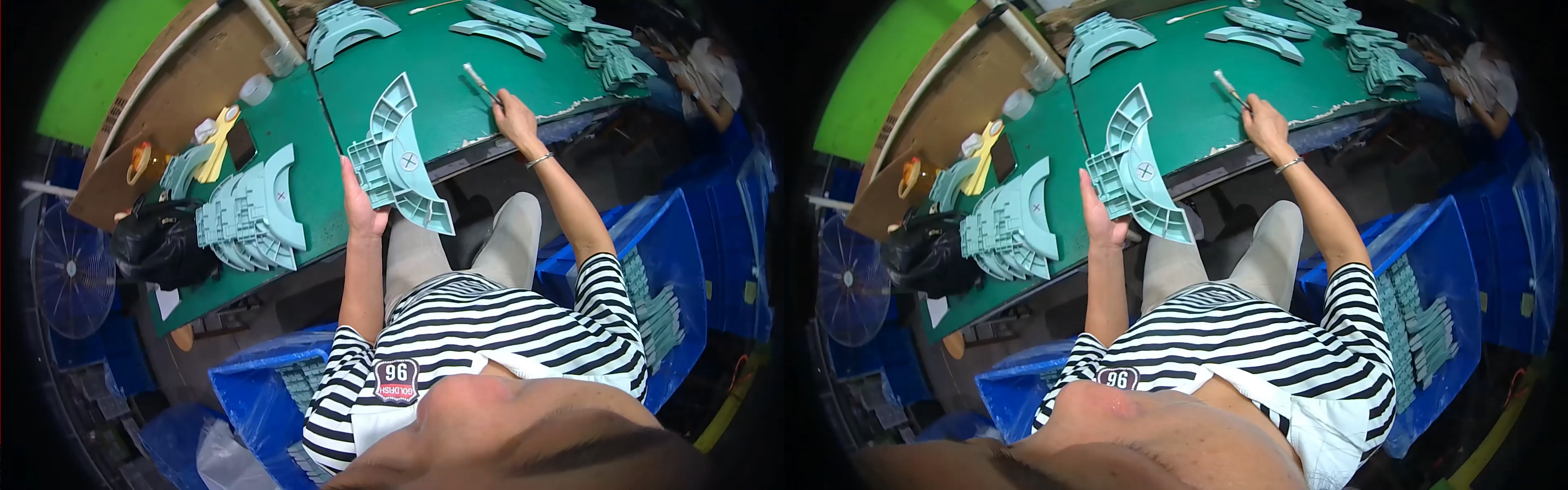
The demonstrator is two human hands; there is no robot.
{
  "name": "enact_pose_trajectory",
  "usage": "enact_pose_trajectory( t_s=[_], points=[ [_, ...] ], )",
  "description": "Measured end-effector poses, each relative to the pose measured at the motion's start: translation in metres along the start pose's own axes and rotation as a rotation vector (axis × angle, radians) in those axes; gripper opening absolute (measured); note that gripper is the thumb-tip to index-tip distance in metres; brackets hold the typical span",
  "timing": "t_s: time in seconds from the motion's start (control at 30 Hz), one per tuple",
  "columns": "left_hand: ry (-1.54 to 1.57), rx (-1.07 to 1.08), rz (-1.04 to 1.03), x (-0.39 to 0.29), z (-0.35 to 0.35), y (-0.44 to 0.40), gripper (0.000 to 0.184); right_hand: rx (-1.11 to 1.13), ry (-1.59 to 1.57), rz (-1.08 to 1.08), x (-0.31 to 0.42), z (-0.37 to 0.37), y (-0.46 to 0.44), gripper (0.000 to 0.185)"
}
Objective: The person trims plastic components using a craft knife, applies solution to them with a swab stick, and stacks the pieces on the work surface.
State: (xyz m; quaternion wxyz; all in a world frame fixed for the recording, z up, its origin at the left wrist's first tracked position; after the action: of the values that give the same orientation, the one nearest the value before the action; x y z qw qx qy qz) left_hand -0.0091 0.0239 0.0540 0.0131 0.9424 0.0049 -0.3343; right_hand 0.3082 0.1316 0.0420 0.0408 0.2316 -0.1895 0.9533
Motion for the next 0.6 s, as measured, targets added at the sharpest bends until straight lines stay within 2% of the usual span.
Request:
enact_pose_trajectory(
  t_s=[0.2,0.37,0.5,0.6],
  points=[
    [-0.032,-0.004,-0.057,-0.008,-0.003,0.002,0.055,0.003,0.037,-0.006,-0.005,-0.005,-0.006,0.018],
    [-0.029,0.018,-0.032,-0.006,-0.003,0.003,0.056,0.019,-0.074,-0.015,-0.003,-0.001,0.001,0.019],
    [-0.071,-0.013,-0.067,-0.009,0.000,0.004,0.059,0.123,-0.374,-0.023,0.042,0.031,0.040,0.017],
    [-0.089,-0.005,-0.104,-0.010,0.001,0.004,0.061,0.227,-0.554,0.160,0.105,0.063,0.090,0.013]
  ],
)
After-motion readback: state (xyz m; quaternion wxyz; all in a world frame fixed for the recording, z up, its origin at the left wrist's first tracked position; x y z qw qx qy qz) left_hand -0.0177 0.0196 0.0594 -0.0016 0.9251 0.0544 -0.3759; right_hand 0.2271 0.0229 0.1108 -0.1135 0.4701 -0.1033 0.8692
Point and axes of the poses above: each hand's wrist, its own y-axis away from the middle knuckle, its own z-axis out of the back of the hand, x = y × z, the point moved 10 cm from there along -y, towards the middle knuckle, and after that the axes turned 5 degrees about -z, right-handed, at the moved point
